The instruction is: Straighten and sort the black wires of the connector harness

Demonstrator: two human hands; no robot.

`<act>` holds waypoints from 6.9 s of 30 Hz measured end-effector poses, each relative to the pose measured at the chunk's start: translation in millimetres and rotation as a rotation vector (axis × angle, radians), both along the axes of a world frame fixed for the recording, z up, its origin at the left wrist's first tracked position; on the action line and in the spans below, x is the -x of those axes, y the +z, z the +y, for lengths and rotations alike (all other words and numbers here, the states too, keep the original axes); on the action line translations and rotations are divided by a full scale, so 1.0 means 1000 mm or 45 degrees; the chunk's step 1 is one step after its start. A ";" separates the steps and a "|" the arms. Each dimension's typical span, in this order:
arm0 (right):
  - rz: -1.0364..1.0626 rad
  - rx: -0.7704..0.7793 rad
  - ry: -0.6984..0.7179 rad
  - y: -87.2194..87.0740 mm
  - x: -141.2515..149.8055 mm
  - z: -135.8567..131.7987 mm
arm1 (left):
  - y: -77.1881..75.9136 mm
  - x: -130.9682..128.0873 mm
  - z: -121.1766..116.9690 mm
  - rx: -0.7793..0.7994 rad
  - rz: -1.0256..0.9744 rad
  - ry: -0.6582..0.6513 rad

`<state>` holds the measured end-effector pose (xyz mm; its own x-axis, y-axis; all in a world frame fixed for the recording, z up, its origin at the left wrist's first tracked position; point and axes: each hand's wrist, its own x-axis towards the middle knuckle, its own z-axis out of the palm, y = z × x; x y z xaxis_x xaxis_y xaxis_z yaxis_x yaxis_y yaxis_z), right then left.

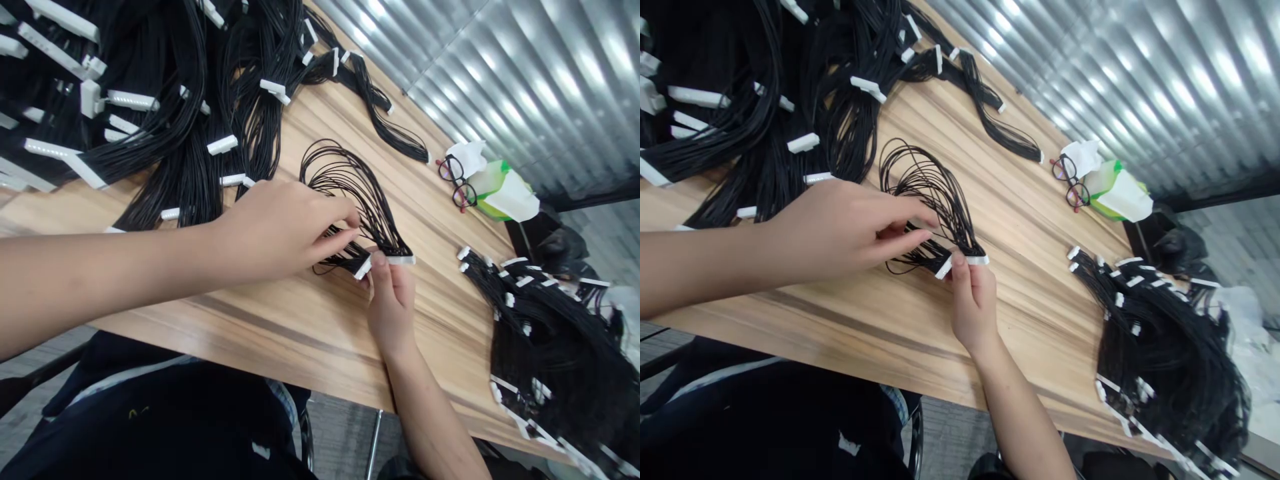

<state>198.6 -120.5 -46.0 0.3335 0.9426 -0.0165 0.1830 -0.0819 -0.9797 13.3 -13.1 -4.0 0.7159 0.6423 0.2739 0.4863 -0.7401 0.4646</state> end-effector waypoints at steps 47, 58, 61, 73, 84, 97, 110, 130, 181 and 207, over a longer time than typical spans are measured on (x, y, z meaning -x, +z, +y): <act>-0.011 0.170 0.110 0.010 -0.003 0.009 | 0.002 0.004 0.011 -0.062 0.075 0.094; -0.077 0.246 0.438 0.010 -0.009 0.004 | -0.001 0.003 0.016 -0.066 0.058 -0.050; -0.068 0.266 0.493 0.015 -0.011 0.004 | 0.001 0.005 0.021 -0.150 0.057 -0.130; 0.003 0.281 0.603 0.017 -0.012 -0.003 | -0.003 0.002 0.041 0.324 -0.188 -0.616; 0.002 0.289 0.655 0.010 -0.015 0.001 | -0.015 -0.003 0.032 0.286 -0.316 -0.542; 0.059 0.254 0.572 0.016 -0.008 0.001 | -0.013 -0.001 0.029 0.193 -0.263 -0.378; 0.117 -0.055 0.034 0.007 0.002 0.006 | -0.012 0.005 0.010 -0.647 -0.272 -0.226; 0.118 -0.081 0.051 0.001 0.008 0.001 | -0.011 0.000 0.010 -0.630 -0.145 -0.294; -0.043 0.070 0.456 0.004 -0.006 -0.004 | 0.001 0.008 0.025 -0.548 -0.107 -0.107; 0.185 0.138 0.549 0.007 -0.007 0.003 | -0.007 0.005 0.024 -0.121 -0.365 -0.346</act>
<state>205.1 -117.6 -39.0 -0.1017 0.9849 -0.1401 0.0841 -0.1318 -0.9877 8.7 10.8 -10.5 0.7422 0.4022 0.5361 0.1273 -0.8700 0.4763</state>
